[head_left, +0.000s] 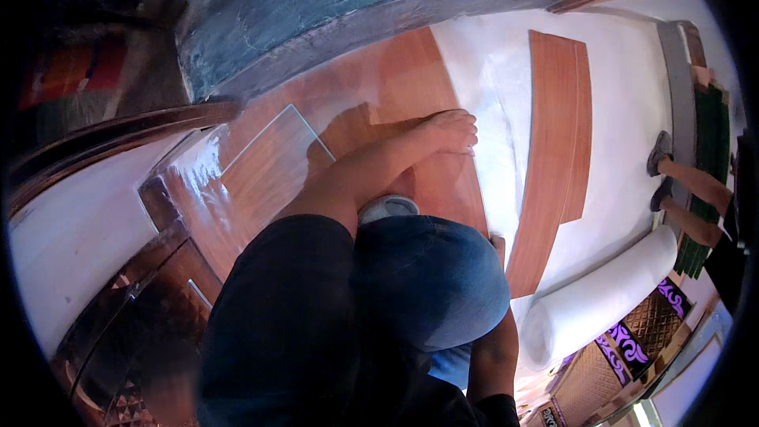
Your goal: The person installs wooden flooring planks on a subfloor, using a hammer to secure them. They then mark a plank with a pencil and cut it to size using a table saw.
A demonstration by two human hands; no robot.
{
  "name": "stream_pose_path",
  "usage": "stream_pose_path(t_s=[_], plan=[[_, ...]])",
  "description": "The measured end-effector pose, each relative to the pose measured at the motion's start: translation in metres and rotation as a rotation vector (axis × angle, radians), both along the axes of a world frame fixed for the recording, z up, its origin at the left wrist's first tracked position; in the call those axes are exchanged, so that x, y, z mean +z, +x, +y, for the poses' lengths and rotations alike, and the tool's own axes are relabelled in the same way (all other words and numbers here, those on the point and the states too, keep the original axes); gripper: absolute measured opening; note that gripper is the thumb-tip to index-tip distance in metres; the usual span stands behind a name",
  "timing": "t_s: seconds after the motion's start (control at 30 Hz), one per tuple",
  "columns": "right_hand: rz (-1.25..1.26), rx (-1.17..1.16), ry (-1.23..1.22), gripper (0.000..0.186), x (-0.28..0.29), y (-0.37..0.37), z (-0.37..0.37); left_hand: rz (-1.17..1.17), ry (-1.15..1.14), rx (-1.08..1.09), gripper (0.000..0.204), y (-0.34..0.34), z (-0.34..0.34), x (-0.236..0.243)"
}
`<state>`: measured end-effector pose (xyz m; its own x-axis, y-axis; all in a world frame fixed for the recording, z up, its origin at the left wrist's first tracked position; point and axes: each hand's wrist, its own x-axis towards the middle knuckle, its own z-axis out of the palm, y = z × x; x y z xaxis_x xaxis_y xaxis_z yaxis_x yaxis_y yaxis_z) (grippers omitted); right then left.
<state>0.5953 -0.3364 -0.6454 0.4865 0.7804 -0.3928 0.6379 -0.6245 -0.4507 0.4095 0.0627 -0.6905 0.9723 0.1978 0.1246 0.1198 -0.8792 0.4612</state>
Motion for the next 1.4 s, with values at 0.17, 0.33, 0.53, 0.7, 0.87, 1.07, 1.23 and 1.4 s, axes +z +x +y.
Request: stream_pose_path(t_s=[0.17, 0.33, 0.53, 0.7, 0.87, 1.07, 1.23, 1.4], plan=[[0.152, -0.374, -0.072, 0.047, -0.01, -0.003, -0.017, -0.378, -0.072, -0.025, 0.027, 0.006, 0.011, -0.007], [0.181, -0.385, -0.133, 0.044, 0.021, -0.023, 0.005, -0.381, -0.055, -0.003, 0.02, -0.005, 0.011, -0.002], [0.278, -0.402, -0.186, 0.04, -0.003, -0.003, -0.005, -0.307, -0.063, -0.007, 0.009, -0.003, 0.012, -0.006], [-0.044, -0.314, 0.231, 0.048, -0.03, -0.037, -0.007, -0.249, -0.396, 0.314, 0.006, -0.001, 0.001, -0.015], [-0.242, -0.077, 0.041, 0.044, 0.001, -0.041, 0.0, -0.267, -0.207, -0.11, 0.007, 0.006, 0.022, -0.009], [0.038, -0.367, -0.392, 0.036, 0.058, -0.041, 0.057, -0.096, -0.099, -0.075, 0.015, 0.005, 0.025, -0.033], [-0.048, -0.209, -0.433, 0.055, 0.015, -0.045, 0.017, -0.131, -0.08, -0.041, 0.012, 0.017, -0.007, -0.005], [-0.235, -0.191, -0.258, 0.065, 0.008, -0.087, 0.024, -0.068, 0.15, -0.129, 0.031, -0.011, 0.012, -0.019]])
